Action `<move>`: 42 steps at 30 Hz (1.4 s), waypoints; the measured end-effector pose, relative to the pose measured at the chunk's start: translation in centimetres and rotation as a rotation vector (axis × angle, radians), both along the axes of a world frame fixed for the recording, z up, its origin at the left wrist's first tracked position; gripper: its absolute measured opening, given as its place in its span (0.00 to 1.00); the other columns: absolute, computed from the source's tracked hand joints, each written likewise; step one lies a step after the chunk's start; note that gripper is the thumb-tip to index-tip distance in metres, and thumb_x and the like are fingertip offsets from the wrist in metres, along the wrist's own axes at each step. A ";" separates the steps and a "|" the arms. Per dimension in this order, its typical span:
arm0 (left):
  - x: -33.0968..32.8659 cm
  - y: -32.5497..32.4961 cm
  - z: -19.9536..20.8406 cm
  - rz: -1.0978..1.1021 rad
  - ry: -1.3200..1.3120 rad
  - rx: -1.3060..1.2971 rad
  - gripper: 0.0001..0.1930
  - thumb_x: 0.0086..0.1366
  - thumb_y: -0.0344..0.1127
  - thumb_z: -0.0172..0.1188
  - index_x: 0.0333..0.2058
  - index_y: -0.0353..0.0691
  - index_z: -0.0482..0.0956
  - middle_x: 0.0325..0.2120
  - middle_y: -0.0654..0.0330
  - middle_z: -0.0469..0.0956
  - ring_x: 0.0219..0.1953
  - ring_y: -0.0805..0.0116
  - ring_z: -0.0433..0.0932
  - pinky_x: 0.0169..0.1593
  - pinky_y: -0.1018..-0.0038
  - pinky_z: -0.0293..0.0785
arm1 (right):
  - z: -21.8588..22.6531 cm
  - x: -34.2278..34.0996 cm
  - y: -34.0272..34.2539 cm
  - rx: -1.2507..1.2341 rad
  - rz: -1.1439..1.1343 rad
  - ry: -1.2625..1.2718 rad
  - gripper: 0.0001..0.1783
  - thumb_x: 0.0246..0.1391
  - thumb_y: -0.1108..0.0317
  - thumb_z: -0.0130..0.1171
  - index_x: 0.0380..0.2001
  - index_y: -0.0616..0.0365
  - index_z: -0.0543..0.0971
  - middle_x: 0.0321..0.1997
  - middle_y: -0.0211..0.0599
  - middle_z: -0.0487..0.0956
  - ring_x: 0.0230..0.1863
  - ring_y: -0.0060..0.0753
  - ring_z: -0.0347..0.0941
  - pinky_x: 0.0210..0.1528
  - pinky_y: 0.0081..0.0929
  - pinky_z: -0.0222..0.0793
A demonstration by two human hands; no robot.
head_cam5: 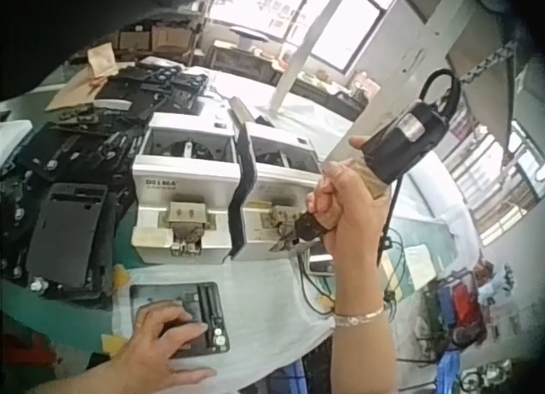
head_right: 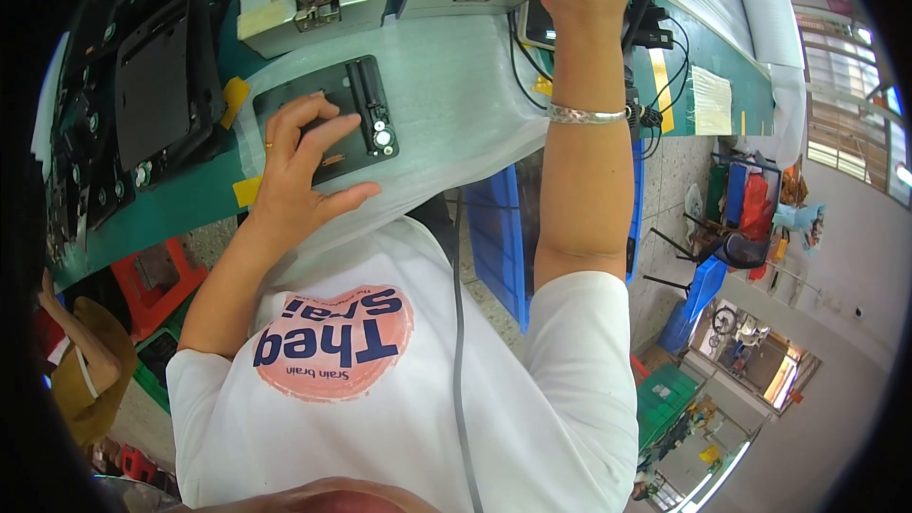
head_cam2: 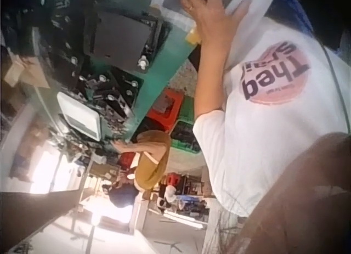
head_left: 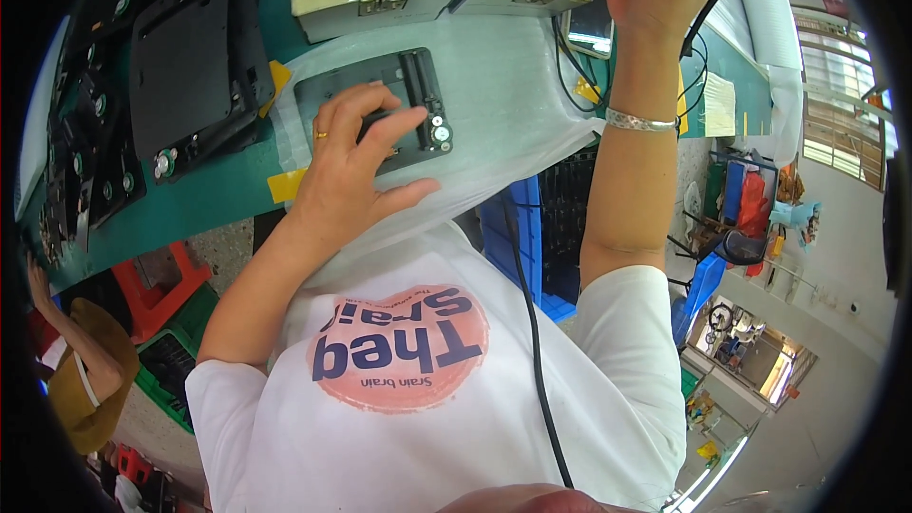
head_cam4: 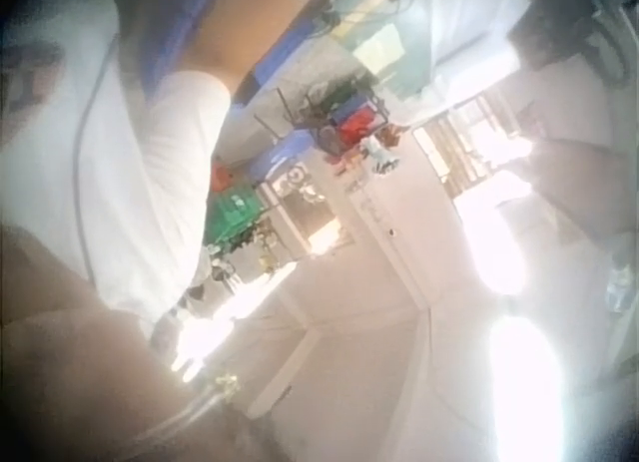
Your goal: The person fastens screws into plastic electronic toy components using an electric screwdriver.
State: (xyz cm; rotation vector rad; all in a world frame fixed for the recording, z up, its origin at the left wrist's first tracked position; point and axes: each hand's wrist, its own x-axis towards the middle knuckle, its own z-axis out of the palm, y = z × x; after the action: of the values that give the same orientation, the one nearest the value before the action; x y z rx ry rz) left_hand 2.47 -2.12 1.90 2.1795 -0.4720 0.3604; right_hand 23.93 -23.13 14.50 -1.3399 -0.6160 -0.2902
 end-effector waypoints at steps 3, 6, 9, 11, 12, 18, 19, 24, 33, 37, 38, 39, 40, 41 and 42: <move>0.2 0.3 0.5 0.011 0.040 -0.084 0.39 0.47 0.36 0.80 0.60 0.43 0.74 0.55 0.53 0.70 0.60 0.51 0.69 0.62 0.61 0.66 | 0.1 -1.2 -0.1 0.017 -0.032 0.043 0.25 0.63 0.75 0.57 0.61 0.60 0.66 0.24 0.31 0.74 0.20 0.22 0.71 0.25 0.26 0.75; 0.1 0.4 1.3 0.060 0.065 -0.140 0.35 0.50 0.35 0.78 0.58 0.41 0.75 0.54 0.53 0.71 0.56 0.52 0.71 0.60 0.63 0.69 | -0.3 -3.2 -0.1 0.085 -0.084 0.027 0.28 0.62 0.75 0.60 0.62 0.59 0.63 0.23 0.31 0.73 0.19 0.22 0.71 0.24 0.25 0.73; -0.2 1.4 1.7 0.034 0.043 -0.053 0.33 0.50 0.33 0.78 0.56 0.41 0.77 0.54 0.53 0.71 0.58 0.52 0.71 0.59 0.62 0.70 | -1.4 -3.5 -4.0 0.105 0.231 0.190 0.11 0.64 0.65 0.51 0.46 0.55 0.76 0.26 0.30 0.70 0.25 0.24 0.63 0.33 0.36 0.64; -0.8 1.8 1.3 0.060 0.048 -0.021 0.30 0.48 0.31 0.78 0.53 0.44 0.80 0.53 0.54 0.72 0.57 0.53 0.72 0.58 0.62 0.71 | -1.8 -7.5 -1.5 0.166 0.304 0.154 0.14 0.63 0.69 0.50 0.52 0.52 0.74 0.27 0.30 0.69 0.24 0.25 0.63 0.31 0.35 0.63; -1.1 2.1 0.7 0.059 -0.017 0.018 0.26 0.49 0.31 0.77 0.49 0.46 0.81 0.52 0.56 0.72 0.57 0.53 0.72 0.57 0.61 0.71 | -1.9 -9.2 -0.3 0.126 0.333 0.127 0.20 0.63 0.70 0.49 0.59 0.50 0.70 0.28 0.31 0.68 0.24 0.25 0.62 0.29 0.34 0.64; -2.1 2.0 -0.7 0.084 -0.110 0.113 0.20 0.47 0.31 0.77 0.41 0.49 0.86 0.51 0.59 0.74 0.56 0.56 0.73 0.57 0.61 0.71 | -5.6 -13.0 2.8 0.085 0.431 0.120 0.27 0.65 0.72 0.50 0.66 0.48 0.62 0.28 0.33 0.68 0.20 0.26 0.63 0.24 0.35 0.67; -2.1 2.0 -0.7 0.097 -0.112 0.123 0.21 0.44 0.30 0.78 0.41 0.50 0.88 0.50 0.59 0.75 0.56 0.56 0.74 0.57 0.62 0.71 | -6.0 -13.2 3.1 0.085 0.430 0.126 0.27 0.65 0.72 0.50 0.66 0.48 0.62 0.28 0.33 0.68 0.20 0.26 0.63 0.24 0.35 0.67; -2.2 2.1 -0.8 0.100 -0.108 0.131 0.21 0.44 0.31 0.78 0.40 0.50 0.88 0.51 0.59 0.75 0.56 0.56 0.74 0.58 0.62 0.71 | -7.1 -13.4 3.8 0.054 0.436 0.126 0.28 0.65 0.72 0.52 0.67 0.50 0.60 0.27 0.35 0.71 0.18 0.27 0.63 0.23 0.36 0.70; -2.1 1.9 -0.7 0.095 -0.106 0.120 0.21 0.43 0.30 0.79 0.40 0.50 0.89 0.50 0.58 0.75 0.56 0.56 0.74 0.57 0.62 0.71 | -7.6 -13.1 3.8 0.033 0.441 0.109 0.29 0.65 0.73 0.53 0.67 0.50 0.59 0.27 0.35 0.72 0.18 0.28 0.64 0.23 0.36 0.72; -2.1 2.0 -0.8 0.095 -0.104 0.123 0.21 0.43 0.30 0.79 0.40 0.49 0.89 0.50 0.58 0.75 0.56 0.56 0.74 0.57 0.62 0.71 | -7.9 -13.1 4.0 0.042 0.442 0.102 0.30 0.65 0.74 0.53 0.67 0.51 0.59 0.27 0.35 0.72 0.18 0.28 0.65 0.23 0.37 0.72; -2.0 2.0 -0.9 0.096 -0.103 0.123 0.21 0.43 0.30 0.79 0.40 0.49 0.89 0.50 0.58 0.75 0.56 0.56 0.74 0.57 0.62 0.71 | -7.9 -13.1 4.0 0.042 0.443 0.104 0.30 0.65 0.74 0.53 0.67 0.51 0.59 0.27 0.35 0.72 0.18 0.28 0.65 0.23 0.37 0.72; -2.0 2.0 -0.9 0.094 -0.105 0.118 0.21 0.43 0.30 0.78 0.40 0.49 0.89 0.50 0.58 0.75 0.56 0.56 0.74 0.57 0.62 0.71 | -7.9 -13.1 4.0 0.035 0.445 0.098 0.30 0.64 0.75 0.53 0.67 0.51 0.59 0.27 0.35 0.72 0.18 0.28 0.65 0.24 0.36 0.72; -2.0 2.0 -0.9 0.093 -0.107 0.112 0.21 0.43 0.30 0.78 0.39 0.49 0.89 0.50 0.58 0.75 0.56 0.56 0.75 0.57 0.62 0.71 | -7.9 -13.1 4.1 0.028 0.447 0.092 0.30 0.64 0.75 0.53 0.68 0.51 0.59 0.27 0.35 0.72 0.18 0.28 0.65 0.24 0.36 0.72; -2.0 2.0 -0.9 0.095 -0.105 0.111 0.21 0.43 0.30 0.78 0.39 0.49 0.89 0.50 0.58 0.75 0.56 0.56 0.75 0.57 0.62 0.71 | -7.7 -13.2 4.2 0.026 0.449 0.093 0.30 0.64 0.75 0.53 0.68 0.51 0.59 0.27 0.35 0.72 0.18 0.28 0.65 0.24 0.36 0.72; -2.1 2.0 -0.9 0.096 -0.104 0.109 0.20 0.43 0.30 0.78 0.39 0.49 0.89 0.50 0.58 0.75 0.56 0.56 0.75 0.57 0.62 0.71 | -7.3 -13.5 4.5 -0.032 0.412 0.087 0.31 0.65 0.74 0.55 0.68 0.51 0.58 0.27 0.35 0.72 0.18 0.28 0.65 0.23 0.36 0.72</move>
State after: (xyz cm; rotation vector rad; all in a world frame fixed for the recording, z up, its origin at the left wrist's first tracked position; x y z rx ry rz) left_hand 0.41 -0.12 0.97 2.3031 -0.4543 0.5128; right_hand 10.40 -18.65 7.16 -1.2164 -0.8070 0.1121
